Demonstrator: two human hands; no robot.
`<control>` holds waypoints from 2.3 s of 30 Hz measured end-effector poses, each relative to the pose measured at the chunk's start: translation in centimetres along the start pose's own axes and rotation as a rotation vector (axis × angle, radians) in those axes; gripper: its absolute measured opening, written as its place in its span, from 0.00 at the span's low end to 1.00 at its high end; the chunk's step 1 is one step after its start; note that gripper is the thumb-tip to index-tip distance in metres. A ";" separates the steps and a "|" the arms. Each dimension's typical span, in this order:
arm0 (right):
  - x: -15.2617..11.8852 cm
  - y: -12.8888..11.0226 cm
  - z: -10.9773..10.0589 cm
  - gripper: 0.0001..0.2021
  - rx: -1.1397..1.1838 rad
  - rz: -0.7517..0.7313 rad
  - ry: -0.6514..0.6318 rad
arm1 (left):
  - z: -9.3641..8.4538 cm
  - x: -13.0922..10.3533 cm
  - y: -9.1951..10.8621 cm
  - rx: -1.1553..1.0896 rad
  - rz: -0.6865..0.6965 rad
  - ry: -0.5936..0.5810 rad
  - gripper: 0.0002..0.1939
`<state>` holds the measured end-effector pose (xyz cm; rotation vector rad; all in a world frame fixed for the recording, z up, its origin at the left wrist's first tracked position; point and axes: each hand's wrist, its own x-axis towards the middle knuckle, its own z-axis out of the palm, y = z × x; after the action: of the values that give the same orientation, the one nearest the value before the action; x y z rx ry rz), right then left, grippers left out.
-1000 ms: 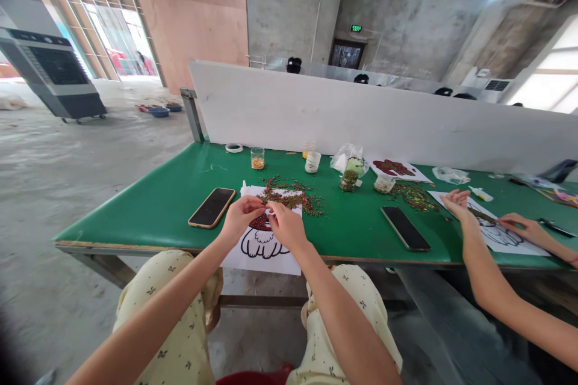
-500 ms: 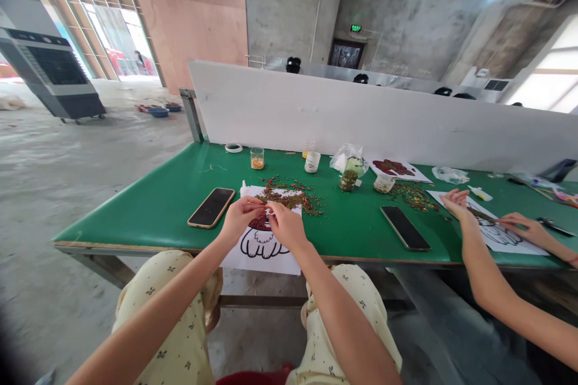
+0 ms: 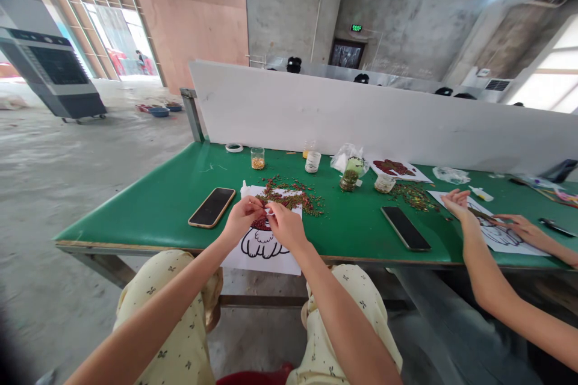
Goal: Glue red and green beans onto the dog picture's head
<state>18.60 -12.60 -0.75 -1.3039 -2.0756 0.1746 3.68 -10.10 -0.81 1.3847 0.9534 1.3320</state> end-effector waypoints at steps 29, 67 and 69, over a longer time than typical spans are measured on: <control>-0.1 -0.1 0.1 0.12 -0.011 -0.030 -0.008 | 0.1 0.0 0.3 0.020 0.037 0.057 0.11; 0.0 -0.2 0.0 0.12 0.119 0.019 -0.038 | -0.4 -0.4 1.5 -0.267 -0.371 -0.117 0.16; 0.1 -0.1 0.1 0.12 0.123 0.049 -0.063 | -0.4 -0.4 1.5 -0.248 -0.380 -0.112 0.14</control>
<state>18.49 -12.52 -0.74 -1.2894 -2.0517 0.3637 3.11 -10.79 0.53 1.0180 0.8897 1.0344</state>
